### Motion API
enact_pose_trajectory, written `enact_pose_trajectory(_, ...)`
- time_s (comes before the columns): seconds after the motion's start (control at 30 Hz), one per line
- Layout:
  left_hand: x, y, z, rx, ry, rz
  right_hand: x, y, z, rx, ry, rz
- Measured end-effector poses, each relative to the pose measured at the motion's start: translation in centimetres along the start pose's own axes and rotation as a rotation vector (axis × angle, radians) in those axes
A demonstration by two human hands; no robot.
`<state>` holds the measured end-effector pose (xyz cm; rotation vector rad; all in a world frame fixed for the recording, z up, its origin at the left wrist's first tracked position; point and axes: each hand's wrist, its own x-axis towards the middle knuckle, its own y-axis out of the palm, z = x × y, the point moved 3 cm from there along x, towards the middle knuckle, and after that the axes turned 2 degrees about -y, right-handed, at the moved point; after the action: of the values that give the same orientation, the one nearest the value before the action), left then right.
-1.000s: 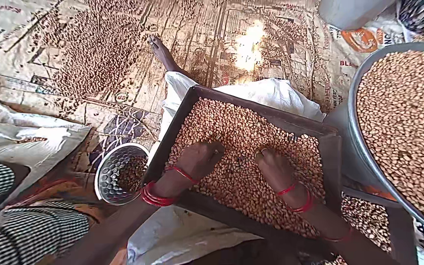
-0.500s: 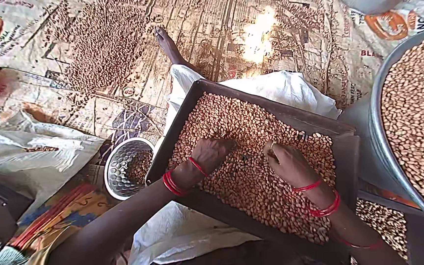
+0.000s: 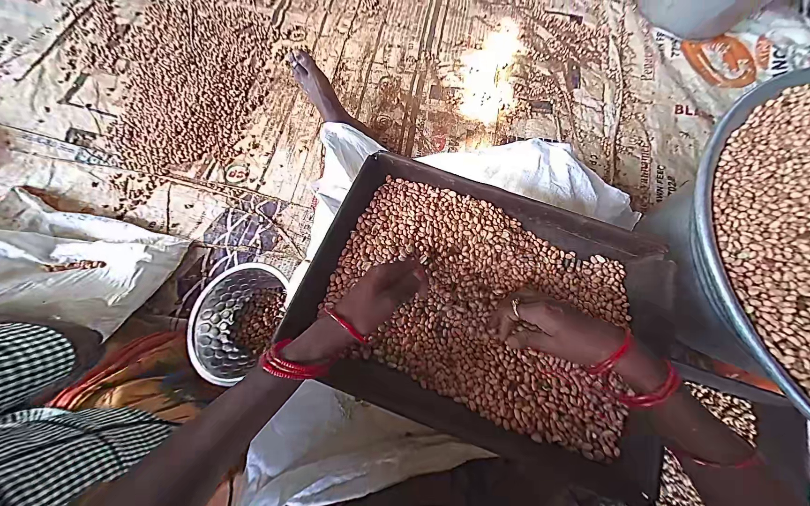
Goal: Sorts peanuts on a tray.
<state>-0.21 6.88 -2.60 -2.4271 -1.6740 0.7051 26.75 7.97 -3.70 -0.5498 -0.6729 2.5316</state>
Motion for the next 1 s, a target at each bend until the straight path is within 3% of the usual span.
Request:
enact_pose_trajectory(0.03, 0.0, -0.1, 0.1, 0.136, 0.045, 0.010, -1.9, -1.0, -0.5, 0.047, 0.029, 0.018)
enact_pose_trajectory(0.13, 0.5, 1.1, 0.0, 0.355, 0.132, 0.063, -4.8, -3.2, -1.4, 0.142, 0.140, -0.226)
enact_pose_trajectory(0.2, 0.7, 2.3, -0.4, 0.420, 0.156, 0.092, -3.7, -3.3, -0.7, 0.233, 0.201, -0.294)
enact_pose_trajectory(0.33, 0.6, 3.8, -0.9, 0.628, 0.075, 0.111, 1.9, -0.5, 1.6, 0.102, 0.275, -0.281)
enact_pose_trajectory(0.47, 0.2, 4.2, -0.8, 0.774, 0.010, 0.137, 5.8, 2.5, 2.7, -0.290, 0.227, -0.280)
enact_pose_trajectory(0.57, -0.2, 4.9, -0.6, 0.845, 0.065, 0.087, 6.3, 4.1, 3.1, -0.573, 0.139, -0.408)
enact_pose_trajectory(0.77, -0.9, 6.2, -0.9, 0.971, 0.170, 0.049, 6.5, 4.5, 2.8, -0.585, 0.051, -0.432)
enact_pose_trajectory(0.9, -0.7, 6.4, -1.0, 0.953, 0.129, 0.123, 6.1, 4.3, 2.4, -0.518, 0.092, -0.344)
enact_pose_trajectory(1.0, -0.7, 6.5, -1.5, 0.951, 0.076, 0.216, 6.0, 4.6, 2.9, -0.563, 0.068, -0.375)
